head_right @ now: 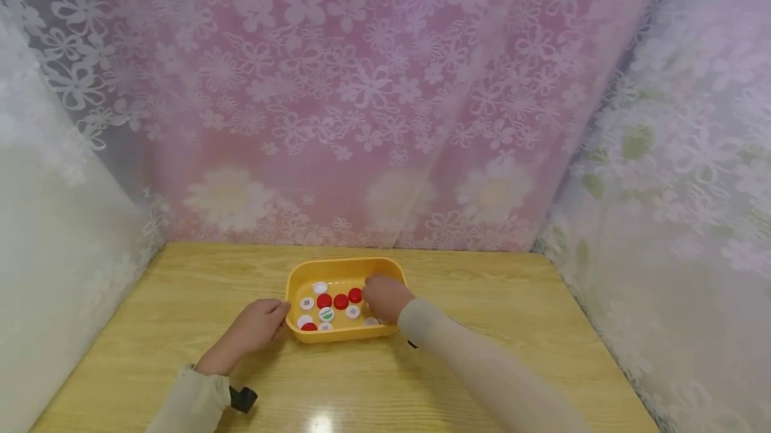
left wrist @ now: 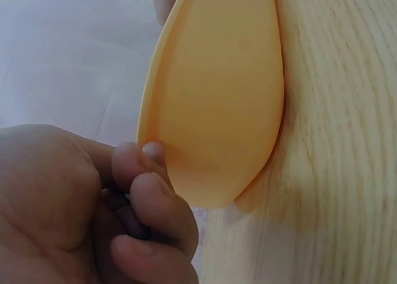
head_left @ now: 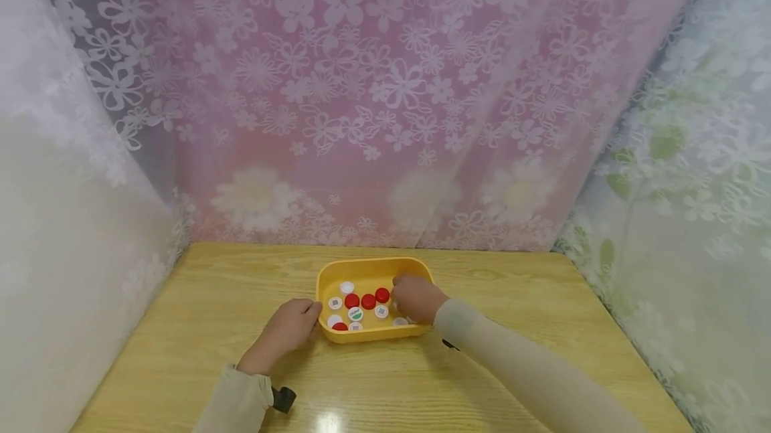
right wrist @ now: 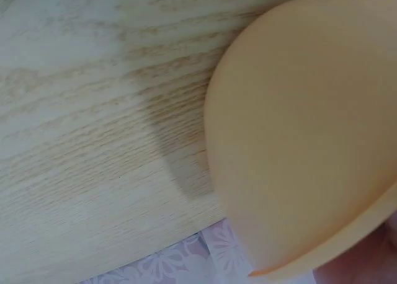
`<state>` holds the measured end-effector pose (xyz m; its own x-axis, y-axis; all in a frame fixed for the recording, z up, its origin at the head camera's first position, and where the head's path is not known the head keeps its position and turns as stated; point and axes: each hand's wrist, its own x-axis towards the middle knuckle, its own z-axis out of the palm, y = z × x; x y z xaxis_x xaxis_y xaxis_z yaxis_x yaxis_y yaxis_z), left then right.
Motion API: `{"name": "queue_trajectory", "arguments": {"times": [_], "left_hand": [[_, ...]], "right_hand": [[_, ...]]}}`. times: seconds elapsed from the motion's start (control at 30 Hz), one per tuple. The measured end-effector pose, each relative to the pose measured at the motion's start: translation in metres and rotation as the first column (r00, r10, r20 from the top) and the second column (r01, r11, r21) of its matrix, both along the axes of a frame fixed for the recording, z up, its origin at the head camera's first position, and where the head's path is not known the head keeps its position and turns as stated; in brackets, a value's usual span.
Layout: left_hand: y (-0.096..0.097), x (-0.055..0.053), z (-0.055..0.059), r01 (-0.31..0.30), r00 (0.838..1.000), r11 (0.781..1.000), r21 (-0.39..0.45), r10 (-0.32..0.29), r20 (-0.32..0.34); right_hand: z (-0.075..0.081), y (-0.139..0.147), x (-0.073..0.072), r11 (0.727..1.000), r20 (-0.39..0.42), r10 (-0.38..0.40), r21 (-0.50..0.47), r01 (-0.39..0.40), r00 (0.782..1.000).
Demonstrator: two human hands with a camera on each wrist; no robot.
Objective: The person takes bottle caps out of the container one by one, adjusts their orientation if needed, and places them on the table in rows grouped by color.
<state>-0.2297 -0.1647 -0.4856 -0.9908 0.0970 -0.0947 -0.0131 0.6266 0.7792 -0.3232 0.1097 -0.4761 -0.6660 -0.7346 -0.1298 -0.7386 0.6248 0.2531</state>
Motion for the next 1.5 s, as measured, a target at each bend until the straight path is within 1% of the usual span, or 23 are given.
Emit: {"name": "queue_trajectory", "arguments": {"times": [0.13,0.27,0.47,0.57,0.7,0.83,0.9,1.0,1.07,1.1,1.17,1.23,1.27,1.3,1.33,1.4,1.47,1.5], "left_hand": [[0.000,0.000,0.000,0.005,1.000,1.000,0.010,-0.005,0.006],[-0.001,-0.001,-0.001,0.008,1.000,1.000,0.013,-0.009,0.008],[-0.001,-0.002,-0.004,0.000,1.000,0.998,0.064,-0.001,0.015],[-0.001,-0.002,-0.006,-0.007,1.000,0.998,0.068,0.006,0.023],[0.000,-0.002,-0.006,-0.012,1.000,0.997,0.076,0.010,0.020],[0.000,-0.002,-0.003,-0.007,1.000,0.998,0.068,0.005,0.019],[-0.001,-0.002,-0.003,0.005,1.000,0.999,0.053,-0.006,0.022],[-0.003,-0.004,0.000,0.022,0.999,0.999,0.023,-0.022,0.030],[-0.005,-0.006,0.002,0.029,0.999,1.000,0.008,-0.029,0.038],[-0.005,-0.007,0.003,0.031,0.999,1.000,0.003,-0.031,0.041],[-0.006,-0.007,0.004,0.031,0.998,1.000,0.005,-0.031,0.050],[-0.006,-0.007,0.004,0.034,0.997,0.999,0.012,-0.034,0.062],[-0.006,-0.007,0.004,0.037,0.997,0.999,0.015,-0.037,0.067],[-0.007,-0.007,0.004,0.038,0.997,0.999,0.017,-0.039,0.069],[-0.007,-0.007,0.004,0.040,0.997,0.999,0.016,-0.042,0.072],[-0.009,-0.006,0.005,0.046,0.996,0.999,0.014,-0.047,0.076],[-0.012,-0.005,0.007,0.051,0.995,0.999,0.016,-0.052,0.086],[-0.013,-0.005,0.008,0.052,0.994,0.998,0.018,-0.053,0.092]], "right_hand": [[-0.003,-0.003,0.002,0.999,-0.030,-0.024,0.033,0.025,0.999],[-0.004,-0.004,0.003,0.998,-0.054,-0.037,0.042,0.039,0.998],[-0.002,-0.006,0.004,0.997,-0.040,-0.077,0.029,0.078,0.996],[0.000,-0.009,0.004,0.995,-0.025,-0.092,0.032,0.092,0.995],[0.002,-0.010,0.003,0.994,-0.028,-0.103,0.029,0.103,0.994],[0.004,-0.011,0.001,0.993,-0.044,-0.100,0.052,0.103,0.994],[0.005,-0.013,0.001,0.992,-0.032,-0.103,0.075,0.105,0.994],[0.007,-0.018,-0.005,0.987,-0.015,-0.100,0.122,0.101,0.995],[0.009,-0.021,-0.010,0.986,-0.018,-0.096,0.138,0.097,0.995],[0.011,-0.023,-0.012,0.987,-0.027,-0.093,0.132,0.096,0.995],[0.021,-0.025,-0.011,0.990,-0.040,-0.109,0.082,0.112,0.993],[0.036,-0.027,-0.003,0.992,-0.052,-0.123,-0.030,0.122,0.991],[0.045,-0.027,0.004,0.987,-0.051,-0.130,-0.103,0.125,0.990],[0.054,-0.027,0.012,0.976,-0.056,-0.126,-0.185,0.113,0.990],[0.061,-0.027,0.022,0.961,-0.054,-0.114,-0.260,0.097,0.992],[0.070,-0.026,0.045,0.915,-0.060,-0.059,-0.402,0.030,0.996],[0.069,-0.025,0.070,0.877,-0.082,0.007,-0.478,-0.045,0.997],[0.065,-0.025,0.081,0.866,-0.089,0.037,-0.495,-0.077,0.995]]}}
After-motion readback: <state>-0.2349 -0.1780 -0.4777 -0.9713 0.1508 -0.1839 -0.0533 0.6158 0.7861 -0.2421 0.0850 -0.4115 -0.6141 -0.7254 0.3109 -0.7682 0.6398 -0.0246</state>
